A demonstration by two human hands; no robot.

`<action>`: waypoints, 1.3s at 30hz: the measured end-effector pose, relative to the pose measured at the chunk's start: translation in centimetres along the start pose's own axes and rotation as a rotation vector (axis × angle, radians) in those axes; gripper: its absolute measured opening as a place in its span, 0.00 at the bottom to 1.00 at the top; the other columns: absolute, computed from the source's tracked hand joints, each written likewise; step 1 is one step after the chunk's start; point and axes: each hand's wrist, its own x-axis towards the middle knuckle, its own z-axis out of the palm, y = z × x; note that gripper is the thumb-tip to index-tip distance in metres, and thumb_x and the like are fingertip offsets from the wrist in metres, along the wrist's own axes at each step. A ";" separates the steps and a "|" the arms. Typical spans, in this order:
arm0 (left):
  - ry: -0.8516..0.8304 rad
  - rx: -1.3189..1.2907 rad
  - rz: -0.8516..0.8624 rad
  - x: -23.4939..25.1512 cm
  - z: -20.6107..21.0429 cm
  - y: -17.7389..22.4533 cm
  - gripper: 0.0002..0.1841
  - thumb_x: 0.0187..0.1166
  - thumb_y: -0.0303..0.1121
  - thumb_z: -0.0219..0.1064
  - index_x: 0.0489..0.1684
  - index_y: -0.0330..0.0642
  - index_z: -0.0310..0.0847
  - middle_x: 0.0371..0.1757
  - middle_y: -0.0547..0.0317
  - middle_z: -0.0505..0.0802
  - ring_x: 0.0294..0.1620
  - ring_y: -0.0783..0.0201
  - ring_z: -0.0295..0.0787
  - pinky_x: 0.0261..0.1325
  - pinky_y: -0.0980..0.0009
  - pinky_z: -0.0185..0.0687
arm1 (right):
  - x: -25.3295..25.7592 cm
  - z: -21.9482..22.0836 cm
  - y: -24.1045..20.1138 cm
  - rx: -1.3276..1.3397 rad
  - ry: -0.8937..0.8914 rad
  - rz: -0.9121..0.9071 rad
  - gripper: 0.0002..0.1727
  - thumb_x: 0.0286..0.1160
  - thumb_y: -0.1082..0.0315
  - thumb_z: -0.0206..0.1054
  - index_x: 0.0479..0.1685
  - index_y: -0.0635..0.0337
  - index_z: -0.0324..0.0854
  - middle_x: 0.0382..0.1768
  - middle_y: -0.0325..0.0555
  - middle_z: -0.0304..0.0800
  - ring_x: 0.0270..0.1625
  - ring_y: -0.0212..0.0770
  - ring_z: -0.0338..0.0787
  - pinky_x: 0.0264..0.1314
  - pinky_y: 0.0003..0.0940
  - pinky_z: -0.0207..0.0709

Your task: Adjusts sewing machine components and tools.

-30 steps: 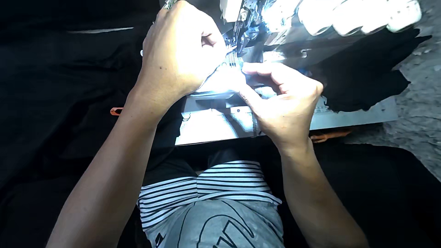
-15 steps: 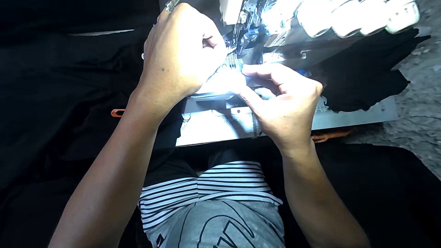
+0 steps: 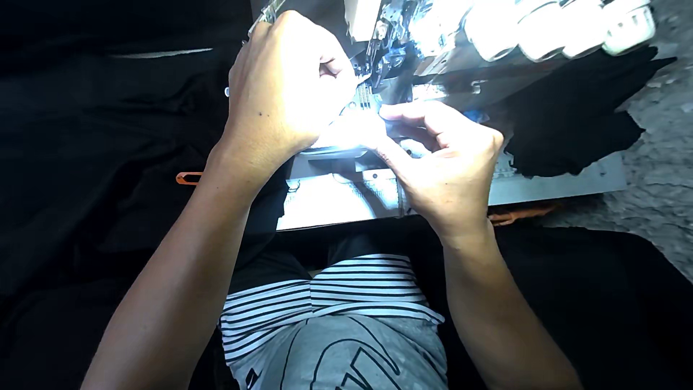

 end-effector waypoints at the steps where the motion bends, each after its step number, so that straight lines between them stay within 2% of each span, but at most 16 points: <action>1: 0.001 0.000 0.002 0.0 0.0 0.0 0.13 0.77 0.53 0.63 0.34 0.63 0.92 0.38 0.73 0.92 0.44 0.70 0.86 0.46 0.57 0.74 | 0.0 0.0 0.0 -0.002 -0.003 0.000 0.17 0.69 0.64 0.82 0.55 0.59 0.90 0.49 0.38 0.95 0.54 0.27 0.94 0.57 0.23 0.90; 4: 0.008 -0.001 0.006 0.0 0.0 0.0 0.13 0.77 0.52 0.63 0.33 0.62 0.91 0.36 0.74 0.91 0.42 0.72 0.86 0.44 0.59 0.75 | 0.0 0.0 0.0 0.010 -0.001 0.007 0.17 0.69 0.65 0.82 0.55 0.59 0.90 0.49 0.38 0.95 0.53 0.27 0.94 0.56 0.23 0.90; 7: 0.005 0.002 0.003 0.0 0.0 0.0 0.13 0.77 0.53 0.63 0.34 0.63 0.91 0.38 0.73 0.92 0.46 0.70 0.86 0.47 0.57 0.75 | -0.1 0.1 0.0 0.022 -0.001 0.019 0.16 0.70 0.66 0.81 0.55 0.59 0.90 0.49 0.38 0.95 0.53 0.28 0.94 0.57 0.23 0.90; 13: 0.006 0.009 -0.003 0.2 0.1 0.0 0.13 0.77 0.53 0.63 0.34 0.62 0.91 0.38 0.72 0.92 0.45 0.70 0.87 0.45 0.57 0.76 | -0.1 0.2 0.0 0.026 0.002 0.009 0.16 0.70 0.66 0.81 0.55 0.60 0.89 0.48 0.38 0.96 0.53 0.28 0.95 0.57 0.23 0.90; 21: -0.052 0.024 0.016 0.4 -0.4 0.0 0.14 0.78 0.52 0.60 0.33 0.59 0.88 0.36 0.69 0.90 0.42 0.67 0.86 0.40 0.56 0.75 | -0.1 0.2 0.1 0.021 0.013 0.006 0.18 0.69 0.66 0.82 0.56 0.60 0.89 0.50 0.39 0.95 0.54 0.29 0.95 0.58 0.25 0.91; 27: -0.086 0.031 0.029 0.3 -0.7 0.1 0.13 0.80 0.50 0.60 0.36 0.59 0.89 0.38 0.70 0.91 0.45 0.68 0.87 0.44 0.57 0.77 | -0.2 0.2 0.3 0.030 0.006 0.010 0.18 0.68 0.68 0.81 0.56 0.60 0.89 0.53 0.40 0.95 0.56 0.29 0.95 0.59 0.25 0.91; 32: -0.073 0.022 0.024 0.2 -0.5 0.1 0.10 0.78 0.48 0.63 0.34 0.59 0.88 0.36 0.71 0.90 0.43 0.68 0.86 0.43 0.56 0.76 | -0.2 0.3 0.3 0.043 0.009 -0.004 0.17 0.70 0.67 0.81 0.56 0.60 0.89 0.51 0.40 0.95 0.55 0.29 0.95 0.58 0.25 0.91; 39: -0.040 0.026 0.010 0.3 -0.2 0.1 0.10 0.77 0.48 0.63 0.31 0.58 0.86 0.32 0.69 0.88 0.38 0.66 0.85 0.39 0.56 0.73 | -0.3 0.6 0.6 0.003 0.069 -0.064 0.20 0.68 0.69 0.81 0.60 0.64 0.90 0.59 0.45 0.94 0.60 0.33 0.94 0.64 0.28 0.89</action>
